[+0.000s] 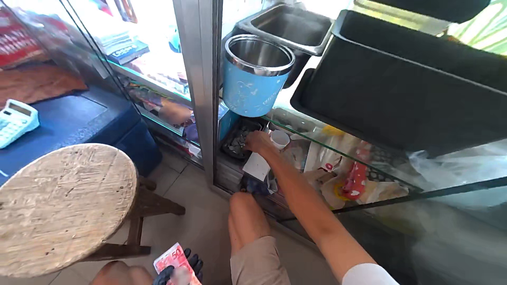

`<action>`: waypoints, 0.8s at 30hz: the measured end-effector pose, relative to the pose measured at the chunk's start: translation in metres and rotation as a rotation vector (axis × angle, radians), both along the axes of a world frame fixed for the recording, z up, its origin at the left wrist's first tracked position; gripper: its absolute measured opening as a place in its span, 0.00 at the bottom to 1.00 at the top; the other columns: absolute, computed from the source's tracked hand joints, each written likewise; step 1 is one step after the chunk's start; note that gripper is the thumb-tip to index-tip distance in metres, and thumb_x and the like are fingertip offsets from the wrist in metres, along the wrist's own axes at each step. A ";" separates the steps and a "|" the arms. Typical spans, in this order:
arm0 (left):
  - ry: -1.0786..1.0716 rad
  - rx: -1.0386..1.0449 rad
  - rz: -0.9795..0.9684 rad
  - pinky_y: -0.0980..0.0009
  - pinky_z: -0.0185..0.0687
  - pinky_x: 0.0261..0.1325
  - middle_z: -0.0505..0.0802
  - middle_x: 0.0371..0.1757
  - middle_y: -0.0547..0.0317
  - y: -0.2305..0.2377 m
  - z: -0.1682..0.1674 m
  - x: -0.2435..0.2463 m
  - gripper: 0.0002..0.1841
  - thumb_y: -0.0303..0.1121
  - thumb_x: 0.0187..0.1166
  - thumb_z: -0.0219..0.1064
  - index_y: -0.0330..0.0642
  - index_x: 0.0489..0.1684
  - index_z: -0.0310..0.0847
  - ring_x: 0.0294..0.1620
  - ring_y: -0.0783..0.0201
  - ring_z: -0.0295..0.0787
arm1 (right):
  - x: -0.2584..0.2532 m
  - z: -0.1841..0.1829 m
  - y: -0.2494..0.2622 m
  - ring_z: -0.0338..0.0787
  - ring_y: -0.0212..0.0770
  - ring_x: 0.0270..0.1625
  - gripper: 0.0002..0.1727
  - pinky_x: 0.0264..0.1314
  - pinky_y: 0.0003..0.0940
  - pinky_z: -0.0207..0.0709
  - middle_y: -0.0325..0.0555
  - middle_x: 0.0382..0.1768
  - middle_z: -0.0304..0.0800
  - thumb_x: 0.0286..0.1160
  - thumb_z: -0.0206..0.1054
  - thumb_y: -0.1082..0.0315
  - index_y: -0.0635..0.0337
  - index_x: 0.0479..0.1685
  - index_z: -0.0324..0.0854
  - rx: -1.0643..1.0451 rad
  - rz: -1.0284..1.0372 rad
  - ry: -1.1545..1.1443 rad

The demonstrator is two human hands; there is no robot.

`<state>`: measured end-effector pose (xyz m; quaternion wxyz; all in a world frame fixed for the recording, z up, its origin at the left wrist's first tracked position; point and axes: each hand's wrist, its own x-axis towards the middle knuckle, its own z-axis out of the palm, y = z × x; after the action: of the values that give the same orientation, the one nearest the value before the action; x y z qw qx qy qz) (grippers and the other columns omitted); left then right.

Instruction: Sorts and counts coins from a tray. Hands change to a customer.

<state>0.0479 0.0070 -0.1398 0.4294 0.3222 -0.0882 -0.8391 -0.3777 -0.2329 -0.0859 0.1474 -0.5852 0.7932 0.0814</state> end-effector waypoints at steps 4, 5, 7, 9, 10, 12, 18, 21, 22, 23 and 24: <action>-0.070 0.063 0.036 0.53 0.91 0.55 0.95 0.49 0.40 0.007 0.012 -0.016 0.15 0.34 0.79 0.51 0.37 0.53 0.79 0.53 0.48 0.95 | 0.015 0.004 -0.012 0.85 0.70 0.66 0.27 0.59 0.74 0.77 0.67 0.62 0.87 0.67 0.79 0.53 0.68 0.54 0.87 0.112 0.037 0.079; -0.056 0.076 0.036 0.53 0.91 0.55 0.95 0.49 0.41 0.008 0.010 -0.017 0.16 0.35 0.79 0.51 0.37 0.54 0.79 0.53 0.48 0.95 | 0.016 0.003 -0.016 0.85 0.69 0.67 0.25 0.59 0.74 0.77 0.66 0.62 0.87 0.69 0.78 0.55 0.67 0.55 0.86 0.135 0.054 0.084; -0.022 0.098 0.032 0.53 0.90 0.57 0.95 0.51 0.41 0.012 0.002 -0.018 0.17 0.36 0.80 0.52 0.38 0.57 0.81 0.55 0.48 0.95 | 0.017 0.000 -0.019 0.85 0.69 0.67 0.21 0.59 0.74 0.77 0.66 0.63 0.87 0.72 0.75 0.60 0.67 0.56 0.86 0.176 0.094 0.098; -0.037 0.136 0.065 0.52 0.91 0.57 0.94 0.52 0.41 0.014 -0.001 -0.021 0.18 0.37 0.83 0.47 0.39 0.58 0.79 0.55 0.47 0.94 | 0.016 -0.003 -0.022 0.85 0.70 0.67 0.19 0.58 0.74 0.77 0.67 0.62 0.87 0.74 0.73 0.60 0.67 0.55 0.86 0.200 0.148 0.128; -0.042 0.153 0.086 0.51 0.91 0.57 0.94 0.53 0.40 0.015 -0.002 -0.022 0.18 0.38 0.84 0.47 0.39 0.58 0.79 0.55 0.47 0.95 | 0.016 -0.003 -0.023 0.84 0.70 0.67 0.20 0.58 0.73 0.77 0.67 0.63 0.86 0.75 0.74 0.60 0.67 0.57 0.86 0.211 0.182 0.140; -0.034 0.169 0.113 0.50 0.91 0.55 0.94 0.51 0.38 0.013 0.001 -0.025 0.18 0.37 0.81 0.50 0.37 0.57 0.79 0.54 0.45 0.95 | 0.021 -0.001 -0.020 0.84 0.70 0.67 0.19 0.58 0.73 0.77 0.68 0.64 0.84 0.76 0.73 0.63 0.67 0.60 0.85 0.215 0.216 0.163; -0.043 0.163 0.085 0.52 0.92 0.53 0.94 0.49 0.39 0.001 0.004 -0.025 0.19 0.35 0.83 0.42 0.35 0.56 0.77 0.52 0.47 0.95 | 0.010 0.001 -0.013 0.87 0.70 0.64 0.17 0.57 0.74 0.77 0.67 0.59 0.88 0.84 0.62 0.60 0.66 0.54 0.87 0.067 0.061 0.028; -0.096 0.190 0.100 0.54 0.93 0.49 0.95 0.46 0.41 -0.002 0.006 -0.027 0.19 0.35 0.83 0.40 0.36 0.54 0.76 0.50 0.48 0.96 | -0.022 -0.022 -0.021 0.88 0.66 0.62 0.26 0.66 0.70 0.76 0.69 0.55 0.89 0.92 0.53 0.53 0.70 0.58 0.85 -0.097 -0.068 -0.388; -0.114 0.194 0.103 0.54 0.93 0.48 0.94 0.46 0.40 -0.004 0.004 -0.028 0.19 0.35 0.83 0.42 0.36 0.55 0.76 0.50 0.48 0.96 | -0.025 -0.024 -0.019 0.89 0.61 0.55 0.26 0.61 0.64 0.78 0.67 0.51 0.89 0.93 0.53 0.53 0.71 0.58 0.84 -0.139 -0.153 -0.536; -0.126 0.200 0.114 0.52 0.93 0.49 0.94 0.48 0.39 -0.004 0.000 -0.028 0.19 0.36 0.83 0.43 0.36 0.58 0.77 0.50 0.47 0.96 | -0.025 -0.019 -0.014 0.86 0.51 0.44 0.24 0.50 0.52 0.79 0.59 0.44 0.86 0.93 0.52 0.54 0.69 0.59 0.82 -0.169 -0.259 -0.675; -0.128 0.202 0.115 0.51 0.93 0.49 0.94 0.50 0.39 -0.005 -0.003 -0.027 0.19 0.37 0.83 0.44 0.37 0.58 0.77 0.50 0.46 0.96 | -0.022 -0.014 -0.009 0.76 0.37 0.30 0.20 0.34 0.36 0.73 0.46 0.33 0.79 0.93 0.52 0.56 0.64 0.56 0.80 -0.211 -0.373 -0.834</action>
<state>0.0210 0.0016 -0.1429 0.4355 0.4211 -0.0117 -0.7955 -0.4002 -0.2415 -0.1000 0.4053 -0.4272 0.7618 -0.2698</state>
